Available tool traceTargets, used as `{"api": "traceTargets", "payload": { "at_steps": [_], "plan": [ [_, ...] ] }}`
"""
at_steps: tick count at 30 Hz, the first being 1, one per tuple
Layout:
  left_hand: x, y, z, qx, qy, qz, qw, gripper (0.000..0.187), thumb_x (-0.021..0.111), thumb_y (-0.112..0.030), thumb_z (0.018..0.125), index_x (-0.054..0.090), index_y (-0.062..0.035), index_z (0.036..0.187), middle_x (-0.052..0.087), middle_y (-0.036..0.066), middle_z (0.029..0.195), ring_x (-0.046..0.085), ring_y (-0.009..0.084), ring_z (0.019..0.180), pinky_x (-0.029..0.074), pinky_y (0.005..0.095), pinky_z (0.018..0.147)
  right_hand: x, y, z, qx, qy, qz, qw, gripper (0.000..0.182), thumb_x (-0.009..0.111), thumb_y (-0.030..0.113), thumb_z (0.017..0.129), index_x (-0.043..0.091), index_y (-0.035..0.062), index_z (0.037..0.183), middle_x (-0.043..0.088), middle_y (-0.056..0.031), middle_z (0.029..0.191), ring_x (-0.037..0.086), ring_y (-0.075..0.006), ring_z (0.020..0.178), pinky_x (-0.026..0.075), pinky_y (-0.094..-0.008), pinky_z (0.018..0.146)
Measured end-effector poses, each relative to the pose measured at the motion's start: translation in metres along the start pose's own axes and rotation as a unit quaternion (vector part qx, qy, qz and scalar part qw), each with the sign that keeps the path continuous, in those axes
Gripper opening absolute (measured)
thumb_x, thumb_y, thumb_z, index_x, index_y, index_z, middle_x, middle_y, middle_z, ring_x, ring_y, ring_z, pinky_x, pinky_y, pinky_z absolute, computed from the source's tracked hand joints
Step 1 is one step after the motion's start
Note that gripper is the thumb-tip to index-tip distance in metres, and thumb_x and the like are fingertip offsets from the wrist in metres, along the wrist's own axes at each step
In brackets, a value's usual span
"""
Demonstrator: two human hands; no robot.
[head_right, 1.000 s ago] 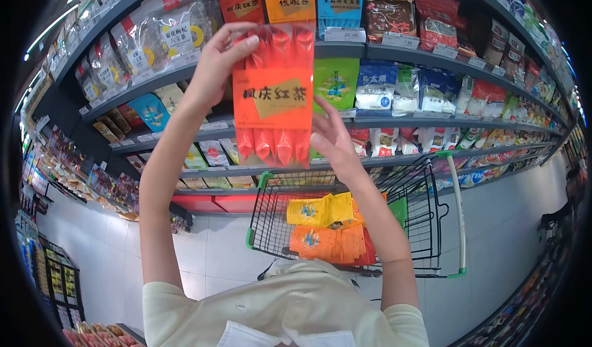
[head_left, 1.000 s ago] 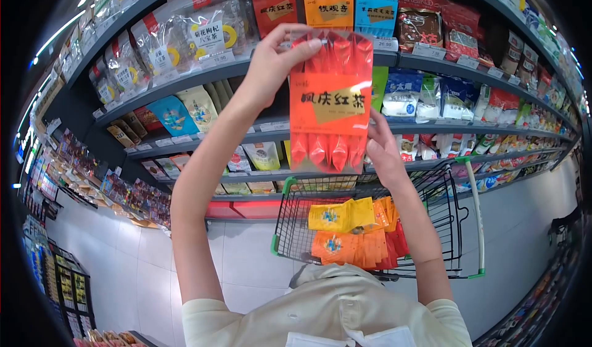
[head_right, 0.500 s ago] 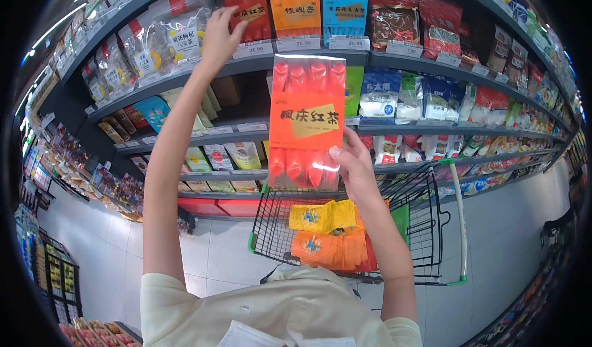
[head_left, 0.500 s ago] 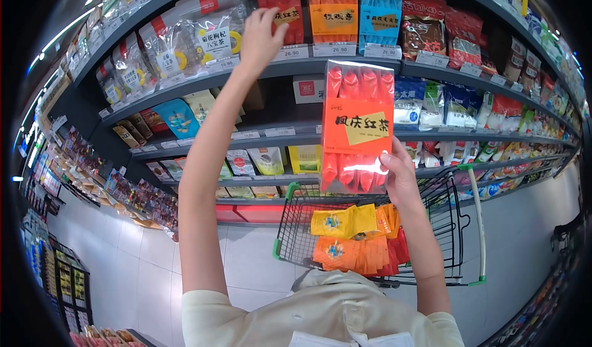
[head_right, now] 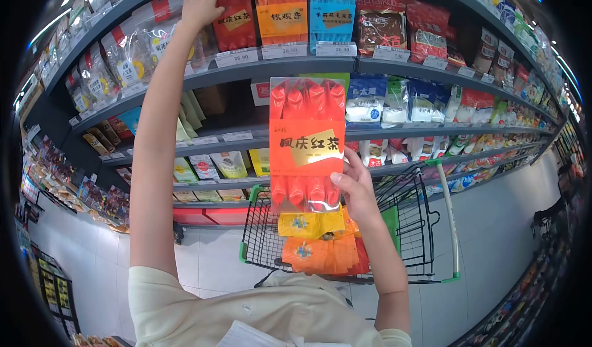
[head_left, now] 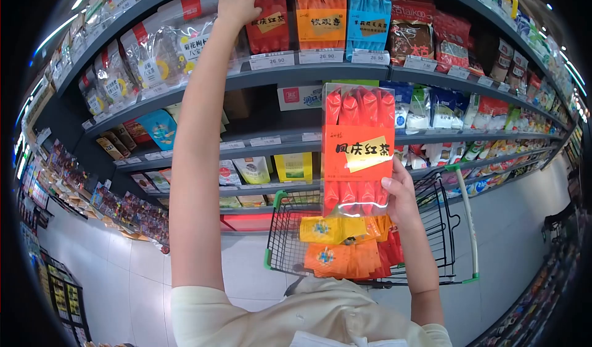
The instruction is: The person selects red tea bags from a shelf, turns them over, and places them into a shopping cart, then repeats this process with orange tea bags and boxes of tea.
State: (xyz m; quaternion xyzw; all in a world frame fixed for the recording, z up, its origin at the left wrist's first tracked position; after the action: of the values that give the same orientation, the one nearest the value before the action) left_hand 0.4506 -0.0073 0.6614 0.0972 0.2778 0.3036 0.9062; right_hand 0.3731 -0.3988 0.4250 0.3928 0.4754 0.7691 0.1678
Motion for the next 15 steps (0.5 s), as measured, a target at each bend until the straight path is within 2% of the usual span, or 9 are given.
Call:
{"api": "traceTargets", "payload": {
  "at_steps": [3, 6, 9, 12, 15],
  "plan": [
    [-0.033, -0.009, -0.004, -0.037, 0.165, -0.063, 0.984, 0.066, 0.06, -0.027, 0.067, 0.04, -0.0072, 0.126, 0.043, 0.019, 0.124, 0.044, 0.0274, 0.112, 0.037, 0.0467, 0.089, 0.001, 0.002, -0.002, -0.001, -0.01, 0.001, 1.0, 0.068, 0.061, 0.015, 0.068, 0.031, -0.0008, 0.128, 0.054, -0.0132, 0.111, 0.054, -0.0158, 0.099, 0.043, -0.0247, 0.081],
    [-0.027, -0.008, -0.016, 0.013, 0.002, -0.038, 0.999, 0.059, 0.061, -0.029, 0.068, 0.046, -0.0054, 0.12, 0.044, 0.02, 0.122, 0.04, 0.0304, 0.114, 0.035, 0.045, 0.091, -0.001, -0.003, -0.001, 0.009, -0.003, -0.003, 1.0, 0.069, 0.061, 0.016, 0.068, 0.031, -0.0008, 0.128, 0.053, -0.0135, 0.112, 0.053, -0.0162, 0.101, 0.041, -0.0249, 0.084],
    [-0.041, -0.009, -0.022, 0.031, -0.028, -0.135, 0.99, 0.054, 0.065, -0.027, 0.067, 0.05, -0.0048, 0.114, 0.045, 0.02, 0.119, 0.041, 0.0337, 0.112, 0.033, 0.0437, 0.094, 0.001, -0.005, 0.001, 0.005, 0.005, 0.001, 1.0, 0.069, 0.061, 0.016, 0.068, 0.031, -0.0008, 0.128, 0.052, -0.0136, 0.113, 0.052, -0.0161, 0.102, 0.041, -0.0248, 0.084],
    [-0.031, 0.001, -0.036, 0.104, -0.206, -0.185, 0.955, 0.052, 0.07, -0.024, 0.064, 0.052, -0.0059, 0.109, 0.046, 0.021, 0.113, 0.043, 0.036, 0.108, 0.036, 0.0442, 0.09, 0.005, -0.005, 0.0, 0.008, 0.014, 0.007, 1.0, 0.069, 0.061, 0.015, 0.068, 0.031, -0.0013, 0.128, 0.052, -0.0138, 0.114, 0.051, -0.0167, 0.103, 0.04, -0.0256, 0.086],
    [-0.031, 0.003, -0.049, 0.051, -0.119, -0.267, 0.955, 0.054, 0.073, -0.024, 0.062, 0.053, -0.0086, 0.11, 0.046, 0.022, 0.109, 0.044, 0.0375, 0.105, 0.038, 0.0447, 0.086, 0.003, -0.007, 0.0, 0.008, 0.019, 0.015, 1.0, 0.069, 0.061, 0.015, 0.068, 0.032, -0.002, 0.127, 0.051, -0.0141, 0.114, 0.05, -0.0178, 0.105, 0.038, -0.027, 0.089]
  ]
}}
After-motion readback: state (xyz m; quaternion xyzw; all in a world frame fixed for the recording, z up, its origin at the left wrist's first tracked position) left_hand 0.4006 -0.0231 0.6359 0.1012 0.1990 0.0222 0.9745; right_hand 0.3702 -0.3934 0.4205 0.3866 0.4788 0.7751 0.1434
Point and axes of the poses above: each hand's wrist, its own z-axis towards the middle knuckle, its own x-axis out of the palm, y = z × x, the point moved 1 cm from there along z, towards the middle knuckle
